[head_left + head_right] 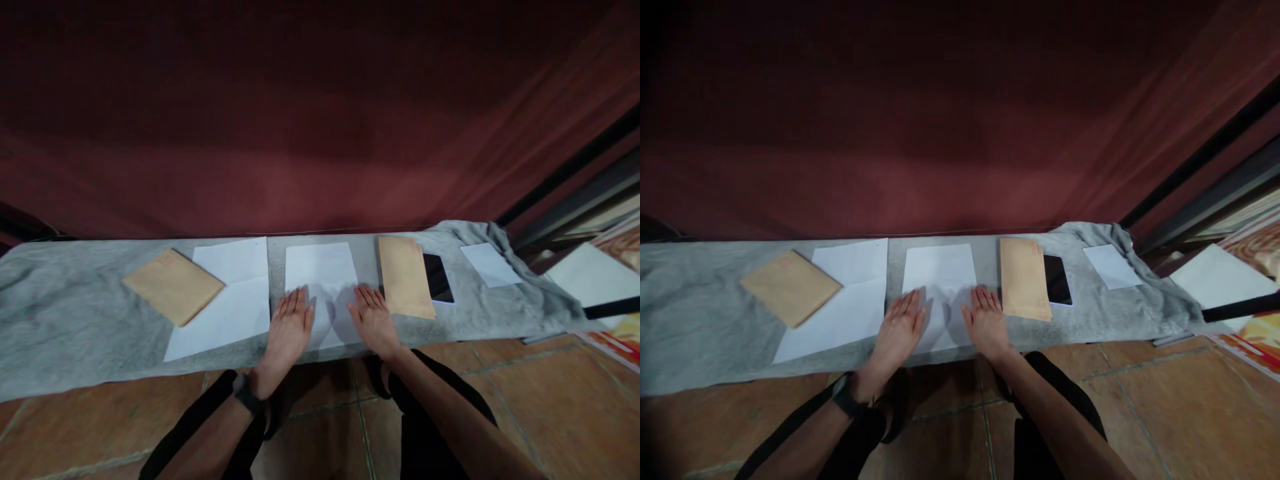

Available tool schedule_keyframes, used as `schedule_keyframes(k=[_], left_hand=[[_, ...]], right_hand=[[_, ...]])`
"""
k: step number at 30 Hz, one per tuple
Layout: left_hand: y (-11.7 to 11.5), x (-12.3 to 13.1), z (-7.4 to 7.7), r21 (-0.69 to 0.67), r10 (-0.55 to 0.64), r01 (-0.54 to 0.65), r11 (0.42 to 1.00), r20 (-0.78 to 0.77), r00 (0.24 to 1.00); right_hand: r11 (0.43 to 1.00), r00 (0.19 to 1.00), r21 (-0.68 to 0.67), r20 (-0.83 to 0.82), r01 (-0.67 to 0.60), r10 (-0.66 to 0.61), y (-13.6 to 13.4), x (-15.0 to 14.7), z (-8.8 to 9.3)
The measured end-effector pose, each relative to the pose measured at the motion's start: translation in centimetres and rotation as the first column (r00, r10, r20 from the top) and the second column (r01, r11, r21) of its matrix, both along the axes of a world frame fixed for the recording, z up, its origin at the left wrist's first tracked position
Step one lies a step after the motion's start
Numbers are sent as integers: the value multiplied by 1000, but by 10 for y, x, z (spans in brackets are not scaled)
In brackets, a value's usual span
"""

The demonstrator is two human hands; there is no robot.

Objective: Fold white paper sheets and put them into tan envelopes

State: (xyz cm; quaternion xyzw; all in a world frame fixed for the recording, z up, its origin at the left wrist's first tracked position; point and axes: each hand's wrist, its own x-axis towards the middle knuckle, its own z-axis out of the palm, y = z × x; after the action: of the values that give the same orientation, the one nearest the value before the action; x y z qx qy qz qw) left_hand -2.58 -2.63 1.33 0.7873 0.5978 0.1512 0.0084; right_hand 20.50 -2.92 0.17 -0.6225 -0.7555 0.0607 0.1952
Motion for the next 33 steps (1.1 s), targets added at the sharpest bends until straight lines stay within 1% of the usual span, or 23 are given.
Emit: schedule_keyframes(k=[3, 5, 7, 10, 12, 15, 17, 22, 24, 26, 29, 31, 33], left_hand=[[38, 14, 9, 35, -47, 45, 998, 59, 997], [60, 25, 7, 12, -66, 65, 998, 65, 996], [77, 34, 0, -44, -54, 56, 997, 36, 998], [92, 40, -13, -95, -68, 65, 993, -35, 997], [100, 41, -18, -103, -66, 59, 993, -68, 995], [111, 39, -20, -95, -18, 11, 995, -77, 997], [116, 38, -20, -82, 40, -45, 996, -67, 997], [121, 30, -21, -40, 170, -171, 984, -28, 985], [120, 23, -19, -35, 212, -213, 976, -24, 977], [117, 16, -13, -47, 251, -253, 966, -35, 967], [107, 6, -2, -62, 282, -286, 956, -65, 957], [95, 0, 3, -68, 271, -276, 959, -76, 960], [78, -6, 5, -82, 235, -240, 967, -68, 970]], right_hand=[[998, 992, 8, -111, -56, 57, 40, -14, 16], [998, 984, 6, -168, -57, 57, 64, -30, 19], [997, 980, -19, -187, -70, 65, 81, -47, 15], [990, 983, -54, -132, -132, 124, 94, -66, 4], [988, 988, -80, -84, -135, 128, 99, -73, -3], [993, 997, -90, -32, -78, 75, 107, -77, -10], [997, 999, -64, -19, -32, 31, 113, -78, -13], [997, 997, 7, -11, 73, -73, 121, -73, -20], [992, 992, 9, 0, 124, -124, 121, -67, -21], [983, 983, 14, 12, 181, -181, 117, -59, -19], [972, 971, 19, 27, 236, -237, 108, -47, -11], [972, 971, -1, 44, 234, -233, 101, -38, -2], [978, 977, -44, 64, 205, -202, 93, -28, 8]])
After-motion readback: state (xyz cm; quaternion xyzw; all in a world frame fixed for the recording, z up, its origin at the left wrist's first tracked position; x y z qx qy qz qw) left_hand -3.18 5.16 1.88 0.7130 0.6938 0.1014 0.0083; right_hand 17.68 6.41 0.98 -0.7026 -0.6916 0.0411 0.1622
